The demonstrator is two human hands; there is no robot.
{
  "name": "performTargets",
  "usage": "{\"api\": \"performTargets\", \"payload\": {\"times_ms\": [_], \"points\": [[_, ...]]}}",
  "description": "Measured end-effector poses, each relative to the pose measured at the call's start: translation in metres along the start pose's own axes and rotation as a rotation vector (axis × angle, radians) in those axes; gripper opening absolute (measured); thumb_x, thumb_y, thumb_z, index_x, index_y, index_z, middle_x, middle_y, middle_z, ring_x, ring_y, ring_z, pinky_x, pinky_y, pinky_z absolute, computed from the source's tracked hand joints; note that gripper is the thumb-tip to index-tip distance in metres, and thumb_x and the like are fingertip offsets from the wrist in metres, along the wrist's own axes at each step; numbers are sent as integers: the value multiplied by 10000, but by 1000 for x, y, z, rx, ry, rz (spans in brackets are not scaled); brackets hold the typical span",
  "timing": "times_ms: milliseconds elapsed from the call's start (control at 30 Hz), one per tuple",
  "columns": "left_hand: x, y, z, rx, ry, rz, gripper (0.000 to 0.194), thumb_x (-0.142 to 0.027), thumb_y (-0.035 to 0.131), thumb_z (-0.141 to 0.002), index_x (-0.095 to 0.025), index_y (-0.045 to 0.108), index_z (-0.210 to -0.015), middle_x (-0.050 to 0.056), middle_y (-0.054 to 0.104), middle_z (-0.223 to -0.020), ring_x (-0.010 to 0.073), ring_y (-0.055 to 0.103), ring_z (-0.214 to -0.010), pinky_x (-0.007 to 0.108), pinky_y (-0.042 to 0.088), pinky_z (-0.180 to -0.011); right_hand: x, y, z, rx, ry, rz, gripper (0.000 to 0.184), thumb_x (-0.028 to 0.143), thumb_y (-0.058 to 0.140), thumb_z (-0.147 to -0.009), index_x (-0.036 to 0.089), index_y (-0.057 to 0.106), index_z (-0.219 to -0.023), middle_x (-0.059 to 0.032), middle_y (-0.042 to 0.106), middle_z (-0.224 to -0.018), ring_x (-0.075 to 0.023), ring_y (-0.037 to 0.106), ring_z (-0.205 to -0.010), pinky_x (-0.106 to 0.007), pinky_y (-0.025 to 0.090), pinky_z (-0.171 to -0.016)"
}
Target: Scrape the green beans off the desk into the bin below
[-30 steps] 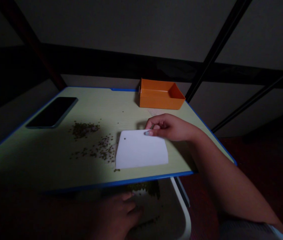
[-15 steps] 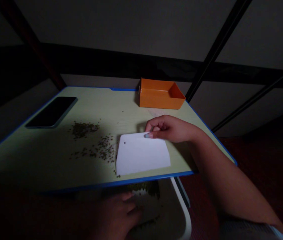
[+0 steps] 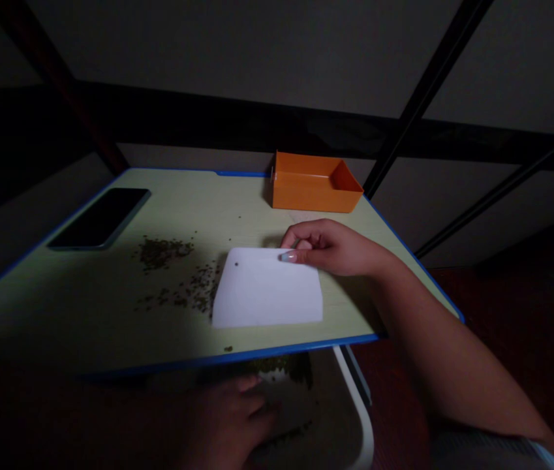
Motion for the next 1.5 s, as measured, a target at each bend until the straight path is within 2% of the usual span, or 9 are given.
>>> {"api": "performTargets", "payload": {"times_ms": [133, 300, 433, 633, 800, 900, 1100, 1300, 1500], "points": [[1, 1, 1, 0, 8, 8, 446, -527, 798, -726, -146, 732, -949, 63, 758, -865, 240, 734, -857, 319, 488, -993, 0, -3, 0, -31, 9, 23, 349, 469, 688, -857, 129, 610, -874, 50, 514, -593, -63, 417, -531, -205, 299, -495], [2, 2, 2, -42, 17, 10, 434, -548, 737, -787, -156, 730, -973, 50, 764, -888, 214, 735, -859, 299, 467, -1016, -2, -5, -1, -56, -7, 38, 324, 454, 694, -860, 140, 616, -866, 62, 479, -572, -56, 392, -512, -204, 272, -473], [0, 4, 0, -63, 10, -5, 429, -561, 712, -802, -141, 732, -889, 55, 756, -814, 218, 738, -810, 315, 478, -1000, -3, -6, 0, -73, 2, 44, 304, 432, 715, -848, 146, 616, -865, 59, 494, -577, -55, 395, -514, -205, 276, -473], [0, 7, 1, -63, 32, -11, 449, -576, 749, -759, -153, 733, -910, 44, 758, -836, 206, 735, -819, 307, 484, -997, -3, -5, 0, -48, -3, 51, 321, 451, 672, -881, 134, 623, -867, 51, 496, -586, -57, 406, -526, -203, 293, -482], [3, 9, 4, -122, 22, -16, 432, -592, 665, -822, -172, 726, -908, 36, 751, -818, 205, 730, -821, 319, 494, -983, -4, -5, 0, -49, -8, 60, 327, 461, 664, -886, 136, 628, -871, 53, 476, -581, -59, 407, -517, -207, 287, -473], [3, 11, 4, -109, 60, -11, 401, -573, 679, -825, -185, 719, -918, 28, 750, -852, 199, 723, -829, 330, 485, -1002, -3, -5, 0, -62, -9, 51, 324, 460, 671, -881, 140, 623, -869, 54, 486, -574, -55, 408, -511, -202, 289, -469], [2, 13, 0, -99, 45, -34, 432, -596, 660, -829, -173, 723, -883, 39, 748, -791, 194, 724, -785, 329, 495, -972, -1, -10, 0, -123, -18, 70, 326, 459, 672, -879, 137, 620, -860, 58, 485, -559, -49, 397, -492, -195, 275, -448], [1, 10, -1, -37, 47, -31, 437, -566, 688, -827, -143, 728, -929, 56, 760, -854, 204, 732, -842, 322, 462, -1018, -5, -10, 0, -105, -33, 79, 301, 424, 679, -879, 130, 626, -845, 70, 428, -554, -46, 350, -493, -204, 235, -444], [0, 6, -1, -40, 41, -44, 385, -551, 692, -837, -172, 729, -895, 30, 759, -822, 184, 728, -827, 305, 460, -1023, -4, -10, 1, -106, -31, 70, 285, 413, 689, -874, 135, 631, -850, 73, 412, -547, -48, 344, -493, -209, 224, -440]]}}
Point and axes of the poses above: each hand's wrist, its own z-axis away from the middle knuckle, its own y-axis out of the palm, x = y × z, the point moved 3 cm from there along -z, towards the middle knuckle
